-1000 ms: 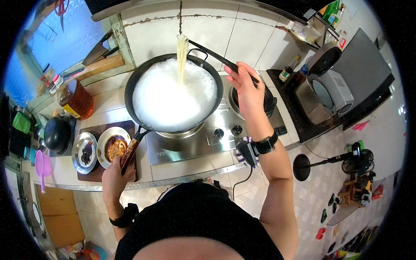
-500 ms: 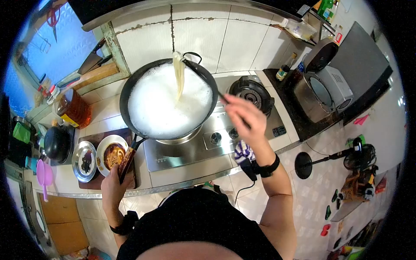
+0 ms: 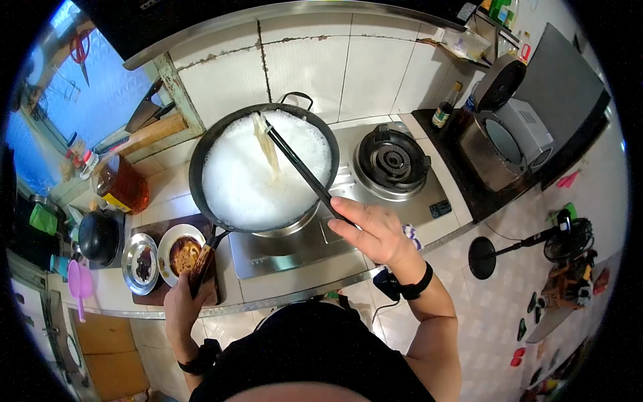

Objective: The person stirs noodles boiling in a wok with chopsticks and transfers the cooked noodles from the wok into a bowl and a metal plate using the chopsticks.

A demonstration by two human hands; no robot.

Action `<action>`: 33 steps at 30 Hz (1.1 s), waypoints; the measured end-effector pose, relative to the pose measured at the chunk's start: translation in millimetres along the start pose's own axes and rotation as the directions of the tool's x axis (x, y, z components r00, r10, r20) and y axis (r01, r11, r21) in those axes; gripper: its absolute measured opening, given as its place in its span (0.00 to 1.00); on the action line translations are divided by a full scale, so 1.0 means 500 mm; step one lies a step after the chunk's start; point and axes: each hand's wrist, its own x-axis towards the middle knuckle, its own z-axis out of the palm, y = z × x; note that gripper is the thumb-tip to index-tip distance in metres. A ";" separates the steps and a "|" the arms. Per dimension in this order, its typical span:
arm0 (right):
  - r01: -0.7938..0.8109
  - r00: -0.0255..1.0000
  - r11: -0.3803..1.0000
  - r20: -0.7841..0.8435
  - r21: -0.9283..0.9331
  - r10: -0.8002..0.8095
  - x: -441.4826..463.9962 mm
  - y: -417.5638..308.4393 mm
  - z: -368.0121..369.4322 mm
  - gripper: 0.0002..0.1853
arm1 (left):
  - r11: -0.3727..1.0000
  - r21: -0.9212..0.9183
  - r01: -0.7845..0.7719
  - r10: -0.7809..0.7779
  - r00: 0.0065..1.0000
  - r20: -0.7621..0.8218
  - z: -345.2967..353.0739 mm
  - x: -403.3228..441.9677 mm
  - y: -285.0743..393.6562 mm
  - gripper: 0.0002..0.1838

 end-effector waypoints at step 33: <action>-0.435 0.885 0.858 -0.046 0.273 0.463 0.096 0.046 0.079 0.09 | 0.997 0.078 -0.019 0.020 1.000 -0.007 0.012 0.008 -0.016 0.27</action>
